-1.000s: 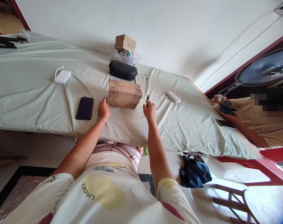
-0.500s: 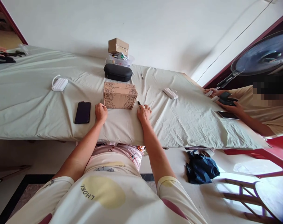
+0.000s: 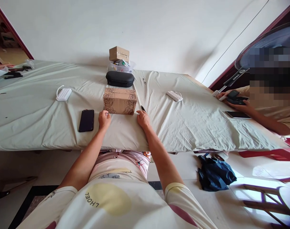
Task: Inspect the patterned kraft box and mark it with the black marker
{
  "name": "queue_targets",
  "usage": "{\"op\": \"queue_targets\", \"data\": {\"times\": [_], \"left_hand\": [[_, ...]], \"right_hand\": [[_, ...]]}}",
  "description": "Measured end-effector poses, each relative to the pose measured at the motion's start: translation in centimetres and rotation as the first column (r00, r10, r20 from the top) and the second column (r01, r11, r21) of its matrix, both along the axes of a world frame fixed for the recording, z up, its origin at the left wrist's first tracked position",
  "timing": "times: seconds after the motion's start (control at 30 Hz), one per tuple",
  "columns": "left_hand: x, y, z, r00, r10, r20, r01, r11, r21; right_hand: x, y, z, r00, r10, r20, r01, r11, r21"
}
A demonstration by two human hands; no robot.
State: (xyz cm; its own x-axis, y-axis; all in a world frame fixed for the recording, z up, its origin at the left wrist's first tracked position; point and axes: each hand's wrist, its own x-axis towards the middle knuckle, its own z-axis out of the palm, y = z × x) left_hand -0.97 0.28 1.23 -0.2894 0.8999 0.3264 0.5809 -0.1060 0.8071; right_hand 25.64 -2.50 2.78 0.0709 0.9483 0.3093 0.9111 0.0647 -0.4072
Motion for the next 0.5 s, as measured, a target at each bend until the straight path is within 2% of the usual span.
{"op": "queue_targets", "data": {"times": [0.13, 0.2, 0.3, 0.4, 0.43, 0.5], "left_hand": [[-1.2, -1.7, 0.6, 0.998, -0.047, 0.036, 0.046, 0.998, 0.034], [-2.7, -2.5, 1.0, 1.0, -0.02, -0.002, 0.02, 0.999, 0.047], [-6.1, -3.3, 2.2, 0.988, 0.121, -0.099, -0.116, 0.992, 0.057], [-9.7, -3.9, 3.3, 0.916, 0.32, -0.242, -0.328, 0.945, 0.007], [-10.6, -4.2, 3.6, 0.881, 0.362, -0.305, -0.39, 0.92, -0.033], [-11.6, -4.7, 3.8, 0.827, 0.361, -0.431, -0.452, 0.883, -0.13]], "right_hand": [[0.5, -0.1, 0.0, 0.998, 0.0, -0.068, 0.0, 1.0, -0.01], [0.4, -0.2, 0.0, 0.997, -0.008, -0.077, 0.006, 0.999, -0.031], [0.4, -0.3, 0.1, 0.996, -0.007, -0.083, 0.003, 0.998, -0.057], [0.3, -0.2, 0.1, 0.996, 0.011, -0.089, -0.017, 0.998, -0.064], [0.4, -0.2, 0.1, 0.996, 0.016, -0.087, -0.021, 0.998, -0.063], [0.4, -0.1, 0.1, 0.997, 0.015, -0.079, -0.02, 0.998, -0.056]]}}
